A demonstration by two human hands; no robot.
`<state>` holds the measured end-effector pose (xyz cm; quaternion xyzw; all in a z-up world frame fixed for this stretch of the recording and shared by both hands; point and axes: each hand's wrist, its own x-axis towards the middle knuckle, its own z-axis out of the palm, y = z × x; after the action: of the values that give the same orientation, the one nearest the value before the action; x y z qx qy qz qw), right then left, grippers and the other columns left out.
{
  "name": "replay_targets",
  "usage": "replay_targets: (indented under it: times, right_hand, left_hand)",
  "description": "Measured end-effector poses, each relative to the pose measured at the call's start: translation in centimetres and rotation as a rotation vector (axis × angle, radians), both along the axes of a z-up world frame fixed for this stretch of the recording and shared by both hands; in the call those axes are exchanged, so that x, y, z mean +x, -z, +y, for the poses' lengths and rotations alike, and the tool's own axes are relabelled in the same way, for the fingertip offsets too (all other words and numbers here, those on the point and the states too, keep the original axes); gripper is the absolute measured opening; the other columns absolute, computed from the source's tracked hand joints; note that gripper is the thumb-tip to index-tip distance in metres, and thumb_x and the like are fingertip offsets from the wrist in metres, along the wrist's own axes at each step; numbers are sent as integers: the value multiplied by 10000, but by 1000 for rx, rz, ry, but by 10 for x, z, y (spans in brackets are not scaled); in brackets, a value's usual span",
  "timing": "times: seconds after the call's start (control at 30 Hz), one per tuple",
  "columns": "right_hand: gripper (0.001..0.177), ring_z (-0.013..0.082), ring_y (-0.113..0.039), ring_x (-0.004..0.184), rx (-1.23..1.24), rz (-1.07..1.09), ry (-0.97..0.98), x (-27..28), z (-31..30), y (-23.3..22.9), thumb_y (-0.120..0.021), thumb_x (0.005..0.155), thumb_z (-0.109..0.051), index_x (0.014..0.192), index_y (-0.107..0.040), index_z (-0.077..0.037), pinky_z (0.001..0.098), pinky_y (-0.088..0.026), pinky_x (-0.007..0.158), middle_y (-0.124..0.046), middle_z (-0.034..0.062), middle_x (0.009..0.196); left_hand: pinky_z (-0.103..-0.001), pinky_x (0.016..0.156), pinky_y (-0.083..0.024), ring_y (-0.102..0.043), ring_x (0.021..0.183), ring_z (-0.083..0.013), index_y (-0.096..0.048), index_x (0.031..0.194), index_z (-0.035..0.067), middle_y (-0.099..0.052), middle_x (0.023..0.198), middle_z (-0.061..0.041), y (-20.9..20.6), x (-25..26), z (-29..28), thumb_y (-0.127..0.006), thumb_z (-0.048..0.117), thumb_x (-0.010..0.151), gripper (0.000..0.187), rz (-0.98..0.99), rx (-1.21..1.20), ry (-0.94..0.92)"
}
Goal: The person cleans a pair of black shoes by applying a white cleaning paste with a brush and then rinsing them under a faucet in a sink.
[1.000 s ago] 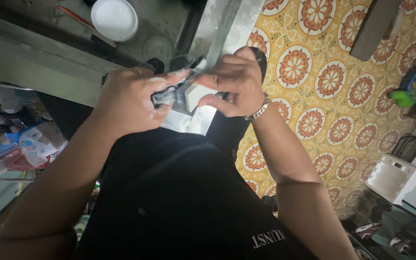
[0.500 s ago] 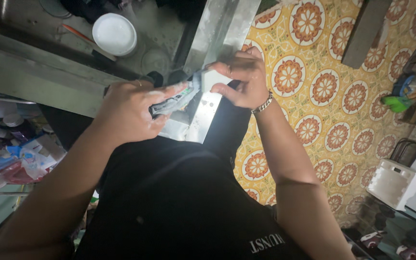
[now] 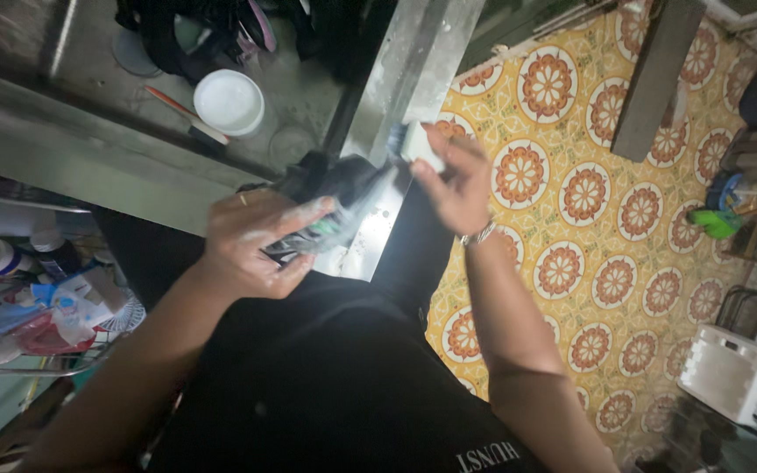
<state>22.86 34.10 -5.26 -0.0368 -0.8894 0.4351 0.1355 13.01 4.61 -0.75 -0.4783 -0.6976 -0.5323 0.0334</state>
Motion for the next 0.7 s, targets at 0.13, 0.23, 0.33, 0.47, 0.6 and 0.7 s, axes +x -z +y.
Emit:
replay_targets:
  times: [0.13,0.23,0.33,0.47,0.6,0.7]
  right_hand:
    - [372,42,-565,909,-890,-86,174,24,-47,23,-664,1094,-230,1386,-668,1,216,-468,824,-677,-32,1065]
    - [454,18,-537,858,-879,-43,112,26,-56,15,-673,1103,-198,1499,-614,16,195,-434,767,-635,-51,990]
    - [468,47,-615,973,-796,-60,73,19,-63,2,-675,1055,-145,1482,-567,15,232,-517,848,-709,11,1179]
    - [443,107,-635,1132,-627,13,10,13,-58,-23,-705,1098,-106,1501,-571,21,283,-507,1047,-683,109,1341]
    - [479,220,-743,899,-144,276,-241,-8,-40,-77,-800,988,-111,1418,-592,-69,286,-579,772,-716,204,1262]
    - [480,272,-746,825,85,255,-353,-21,-47,-114,-846,927,-161,1346,-632,-70,332,-584,747,-733,183,1043]
  left_hand:
    - [-403,890,-581,-706,988,-262,-612,1365,29,-715,1116,-152,-18,0,6,-662,65,813,555,-114,25,-9]
    - [-417,886,-576,-689,1014,-288,-637,1340,58,-687,1129,-159,-36,6,15,-739,204,805,564,-81,-67,-81]
    - [-438,880,-569,-665,1054,-327,-674,1303,101,-644,1149,-169,-51,8,18,-850,414,792,624,-24,-206,-179]
    - [-367,922,-605,-700,1188,-296,-628,1381,146,-566,1474,-210,-63,15,9,-809,303,966,480,-159,-152,-206]
    - [-328,762,-614,-772,1007,-247,-636,1370,126,-588,1509,-177,-63,10,10,-780,230,959,447,-108,-237,-208]
    - [-352,730,-607,-760,937,-285,-599,1401,40,-592,1454,-220,-59,9,14,-769,203,913,542,-103,-261,-165]
